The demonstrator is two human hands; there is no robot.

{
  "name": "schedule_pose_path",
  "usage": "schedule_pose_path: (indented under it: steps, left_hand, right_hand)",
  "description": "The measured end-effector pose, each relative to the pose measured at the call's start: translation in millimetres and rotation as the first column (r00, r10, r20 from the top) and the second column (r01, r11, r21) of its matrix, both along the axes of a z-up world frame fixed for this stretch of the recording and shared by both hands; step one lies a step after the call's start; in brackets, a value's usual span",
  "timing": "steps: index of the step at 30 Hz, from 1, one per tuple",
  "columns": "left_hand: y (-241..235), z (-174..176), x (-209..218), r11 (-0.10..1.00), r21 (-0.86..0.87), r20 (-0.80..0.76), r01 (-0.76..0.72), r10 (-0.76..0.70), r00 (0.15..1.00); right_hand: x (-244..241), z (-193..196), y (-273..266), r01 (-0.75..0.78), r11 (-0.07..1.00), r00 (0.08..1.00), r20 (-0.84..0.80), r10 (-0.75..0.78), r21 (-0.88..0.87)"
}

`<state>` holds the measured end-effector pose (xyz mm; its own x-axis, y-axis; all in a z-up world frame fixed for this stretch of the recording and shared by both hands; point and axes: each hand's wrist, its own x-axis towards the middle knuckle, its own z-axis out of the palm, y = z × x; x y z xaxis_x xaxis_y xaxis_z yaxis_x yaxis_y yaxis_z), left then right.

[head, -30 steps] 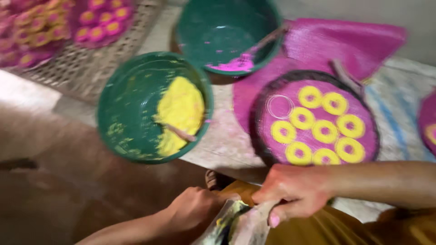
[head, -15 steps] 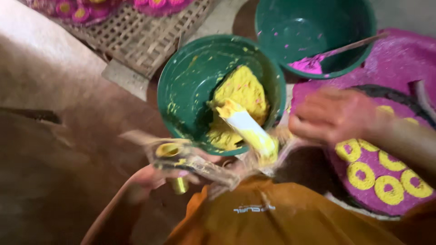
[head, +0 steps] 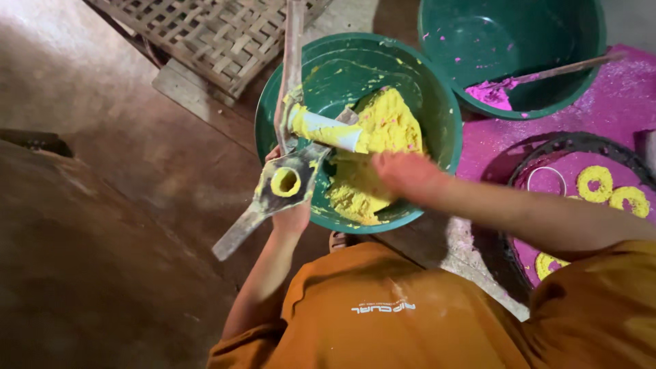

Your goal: The person uses a manual plunger tool to press yellow and pink dough into circular molds on a pink mat, forming ring-shaped decorative items. The person repeatedly loads the tool, presses the dough, and removes the formed rings, placing them on a tray.

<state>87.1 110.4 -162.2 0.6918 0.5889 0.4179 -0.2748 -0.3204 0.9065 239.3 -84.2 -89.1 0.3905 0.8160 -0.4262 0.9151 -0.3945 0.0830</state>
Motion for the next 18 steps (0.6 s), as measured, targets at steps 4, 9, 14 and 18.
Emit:
schedule_pose_path:
  steps: [4,9,14,18]
  left_hand:
    - [-10,-8,16,0.880,-0.442,0.266,0.176,-0.059,0.962]
    - [-16,-11,21,0.915,-0.386,0.218,0.120,-0.035,0.975]
    - [-14,-7,16,0.983,-0.185,0.127,0.010,0.014,0.992]
    - [-13,-2,17,0.995,-0.075,0.075,-0.061,0.067,0.995]
  right_hand:
    - [56,20,-10,0.078,0.997,0.996,-0.054,-0.077,0.015]
    - [61,28,-16,0.055,0.996,0.991,-0.114,-0.063,-0.070]
    - [30,14,-43,0.057,0.964,0.963,-0.239,-0.121,-0.258]
    - [5,22,-72,-0.029,0.988,0.941,-0.337,-0.024,-0.153]
